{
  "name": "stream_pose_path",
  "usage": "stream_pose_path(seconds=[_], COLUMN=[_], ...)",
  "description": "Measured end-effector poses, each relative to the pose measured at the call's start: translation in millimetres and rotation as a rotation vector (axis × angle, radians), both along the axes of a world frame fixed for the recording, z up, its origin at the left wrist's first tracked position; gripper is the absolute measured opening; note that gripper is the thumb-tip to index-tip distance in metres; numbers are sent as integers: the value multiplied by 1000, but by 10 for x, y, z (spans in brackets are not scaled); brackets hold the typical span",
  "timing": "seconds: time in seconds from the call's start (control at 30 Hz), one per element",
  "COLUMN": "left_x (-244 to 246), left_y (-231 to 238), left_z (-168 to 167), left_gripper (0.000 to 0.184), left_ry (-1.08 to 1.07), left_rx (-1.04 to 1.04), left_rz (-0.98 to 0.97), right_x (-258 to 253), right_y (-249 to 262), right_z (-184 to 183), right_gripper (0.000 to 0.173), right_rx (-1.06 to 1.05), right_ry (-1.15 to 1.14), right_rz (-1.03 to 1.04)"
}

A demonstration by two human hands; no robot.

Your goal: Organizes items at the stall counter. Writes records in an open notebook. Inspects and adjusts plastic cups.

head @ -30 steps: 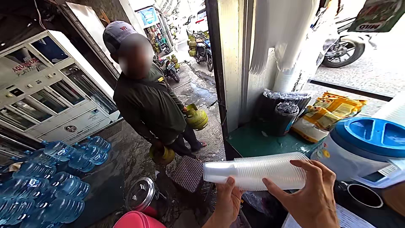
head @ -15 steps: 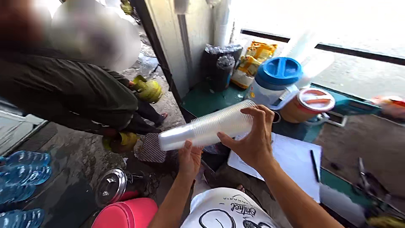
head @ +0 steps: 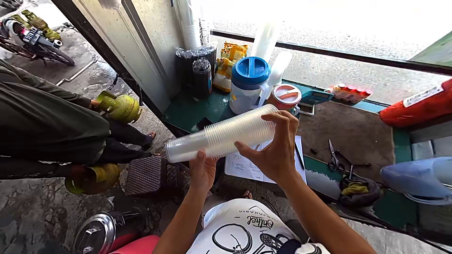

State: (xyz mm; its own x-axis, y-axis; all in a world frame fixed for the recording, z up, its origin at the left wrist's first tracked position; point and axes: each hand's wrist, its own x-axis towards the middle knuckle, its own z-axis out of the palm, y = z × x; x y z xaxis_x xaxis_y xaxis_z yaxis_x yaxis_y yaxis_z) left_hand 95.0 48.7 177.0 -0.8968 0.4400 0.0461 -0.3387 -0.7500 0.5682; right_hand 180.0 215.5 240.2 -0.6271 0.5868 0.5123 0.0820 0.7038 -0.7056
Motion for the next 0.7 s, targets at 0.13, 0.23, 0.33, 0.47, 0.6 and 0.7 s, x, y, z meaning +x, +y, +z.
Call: stream_pose_path(seconds=[0.13,0.23,0.33,0.47,0.6,0.7], left_x=[70,86,99,87,55,31], left_y=[114,199,240,265,269,264], left_z=[-23,-10,-7,4,-19,-29], left_gripper=[58,62,65,65,64,66], left_ry=[-20,-30,-32,-37,-47,-62], left_rx=[20,33,28,28,26,23], left_rz=[-37,-61,-78,-84,-85,-85], right_x=[133,175,226,227,181,146], right_y=[72,125,150,150,134,128], right_z=[17,21,31,22,-7,-15], right_gripper=[88,90,96,95,91,91], right_rx=[-6,10,26,47,35,29], right_ry=[-17,0,-7,-1,-16,-14], right_rz=[-46,-79,-94,-116,-129,-126])
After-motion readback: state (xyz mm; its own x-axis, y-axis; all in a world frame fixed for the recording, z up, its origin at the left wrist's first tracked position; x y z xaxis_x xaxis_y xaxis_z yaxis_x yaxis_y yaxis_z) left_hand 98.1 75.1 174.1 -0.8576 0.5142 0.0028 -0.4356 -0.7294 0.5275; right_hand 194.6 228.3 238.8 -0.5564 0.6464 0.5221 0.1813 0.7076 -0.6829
